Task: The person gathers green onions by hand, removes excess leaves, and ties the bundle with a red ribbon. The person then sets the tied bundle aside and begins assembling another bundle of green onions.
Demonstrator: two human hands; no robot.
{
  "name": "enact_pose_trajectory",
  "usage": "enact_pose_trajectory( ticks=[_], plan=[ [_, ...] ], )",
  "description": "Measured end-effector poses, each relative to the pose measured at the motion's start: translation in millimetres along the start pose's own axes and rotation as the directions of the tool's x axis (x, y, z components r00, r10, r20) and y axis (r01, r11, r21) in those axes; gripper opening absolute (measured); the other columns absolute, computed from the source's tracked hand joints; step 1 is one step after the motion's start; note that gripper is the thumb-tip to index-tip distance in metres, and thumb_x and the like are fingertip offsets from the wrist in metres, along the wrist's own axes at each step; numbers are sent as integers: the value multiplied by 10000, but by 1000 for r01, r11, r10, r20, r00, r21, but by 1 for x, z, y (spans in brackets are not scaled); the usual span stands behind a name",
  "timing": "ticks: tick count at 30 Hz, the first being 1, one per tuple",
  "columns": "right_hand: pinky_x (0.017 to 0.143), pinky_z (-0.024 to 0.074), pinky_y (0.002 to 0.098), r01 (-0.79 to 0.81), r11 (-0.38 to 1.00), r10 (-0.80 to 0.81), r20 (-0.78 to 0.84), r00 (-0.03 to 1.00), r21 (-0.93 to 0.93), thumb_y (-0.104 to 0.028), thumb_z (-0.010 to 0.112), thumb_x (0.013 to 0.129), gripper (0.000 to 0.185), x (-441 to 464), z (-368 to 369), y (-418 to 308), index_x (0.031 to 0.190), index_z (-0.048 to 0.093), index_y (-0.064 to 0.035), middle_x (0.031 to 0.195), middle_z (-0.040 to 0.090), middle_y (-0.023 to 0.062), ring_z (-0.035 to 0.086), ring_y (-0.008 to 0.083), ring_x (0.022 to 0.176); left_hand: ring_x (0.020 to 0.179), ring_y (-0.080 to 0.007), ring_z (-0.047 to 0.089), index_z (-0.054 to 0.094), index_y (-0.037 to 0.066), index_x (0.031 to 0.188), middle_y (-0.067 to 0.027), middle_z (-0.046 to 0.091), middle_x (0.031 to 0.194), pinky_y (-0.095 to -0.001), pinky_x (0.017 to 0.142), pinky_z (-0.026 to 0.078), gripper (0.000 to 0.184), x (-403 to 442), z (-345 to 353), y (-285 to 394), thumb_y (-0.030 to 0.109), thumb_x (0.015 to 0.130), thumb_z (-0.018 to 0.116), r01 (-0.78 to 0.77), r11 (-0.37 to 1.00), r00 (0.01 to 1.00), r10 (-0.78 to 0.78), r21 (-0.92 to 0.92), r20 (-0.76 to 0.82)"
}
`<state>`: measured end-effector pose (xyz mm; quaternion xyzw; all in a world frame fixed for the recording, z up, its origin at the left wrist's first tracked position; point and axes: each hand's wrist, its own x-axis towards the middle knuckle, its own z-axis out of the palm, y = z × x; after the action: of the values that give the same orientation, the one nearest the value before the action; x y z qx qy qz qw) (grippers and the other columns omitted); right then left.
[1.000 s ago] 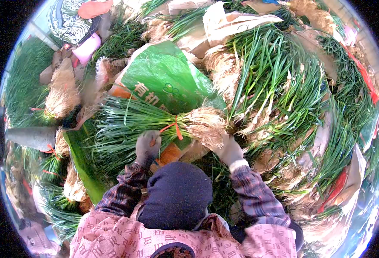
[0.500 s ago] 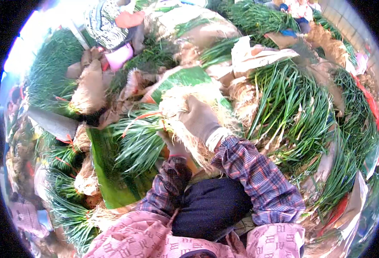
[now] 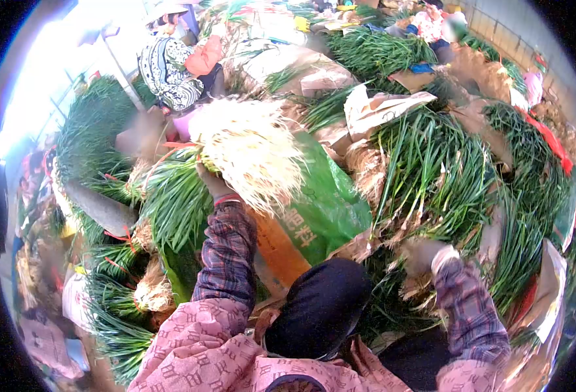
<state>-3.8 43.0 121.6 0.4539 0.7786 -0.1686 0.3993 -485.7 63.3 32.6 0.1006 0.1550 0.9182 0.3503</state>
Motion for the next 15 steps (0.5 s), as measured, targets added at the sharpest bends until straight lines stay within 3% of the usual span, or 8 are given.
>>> enact_pose_trajectory(
  ticks=[1,2,4,7,10,13,14,15],
  plan=[
    [1093,295,462,354,877,-241,-339,909,326,-343,659,803,799,17,-13,8,1428,276,-24,1408,376,237,388,360,1298,1149,-261,504,472,106,1316,-77,512,1296,-424,977,430,673,-1,-4,1,578,843,555,43,997,999,-43,-56,6],
    [1067,338,450,433,692,-140,-481,865,578,-391,657,807,814,-28,-62,-37,1384,297,57,1372,386,280,419,367,1266,1161,-266,495,463,108,1325,-83,500,1311,-430,980,426,683,-8,3,2,591,847,534,53,996,997,-49,-69,59],
    [861,496,377,803,563,-274,-873,404,195,-379,675,795,838,-5,-103,-83,1391,273,51,1289,452,307,595,258,1010,1187,-275,478,444,110,1343,-93,475,1339,-442,987,420,703,-26,25,7,616,856,490,57,994,985,-41,-95,166],
    [793,505,355,691,423,-305,-626,717,586,-366,601,849,726,-14,-155,-182,1348,331,87,1192,533,295,631,264,856,1196,-273,476,442,106,1347,-92,478,1340,-443,989,419,716,-27,24,1,631,862,456,-59,998,974,58,-2,219],
    [820,486,433,693,636,-298,-719,627,340,-212,448,879,405,-14,-148,-206,1143,497,91,1108,572,317,619,397,941,1125,-271,527,486,109,1306,-80,552,1248,-448,944,452,669,-34,19,2,608,861,485,127,975,985,-102,-183,142],
    [688,481,350,757,575,-349,-743,571,311,-226,444,913,290,-21,-122,-145,915,560,40,771,473,107,514,199,732,1113,-269,533,493,111,1297,-77,560,1234,-447,936,456,661,-45,-4,-3,605,859,492,169,958,982,-143,-230,126],
    [628,478,308,604,652,-621,-780,78,-458,-231,447,925,274,5,-106,-96,842,533,16,806,491,96,515,159,691,1109,-269,535,495,111,1295,-77,562,1230,-447,933,458,659,-50,-14,-4,605,858,494,178,955,981,-153,-237,119],
    [610,476,293,543,799,-165,-775,610,258,-224,442,925,253,-20,-112,-82,814,521,-12,758,483,79,501,143,661,1105,-268,538,497,112,1292,-76,565,1225,-447,930,459,656,-56,-23,-5,604,857,496,184,951,981,-161,-249,109]
  ],
)
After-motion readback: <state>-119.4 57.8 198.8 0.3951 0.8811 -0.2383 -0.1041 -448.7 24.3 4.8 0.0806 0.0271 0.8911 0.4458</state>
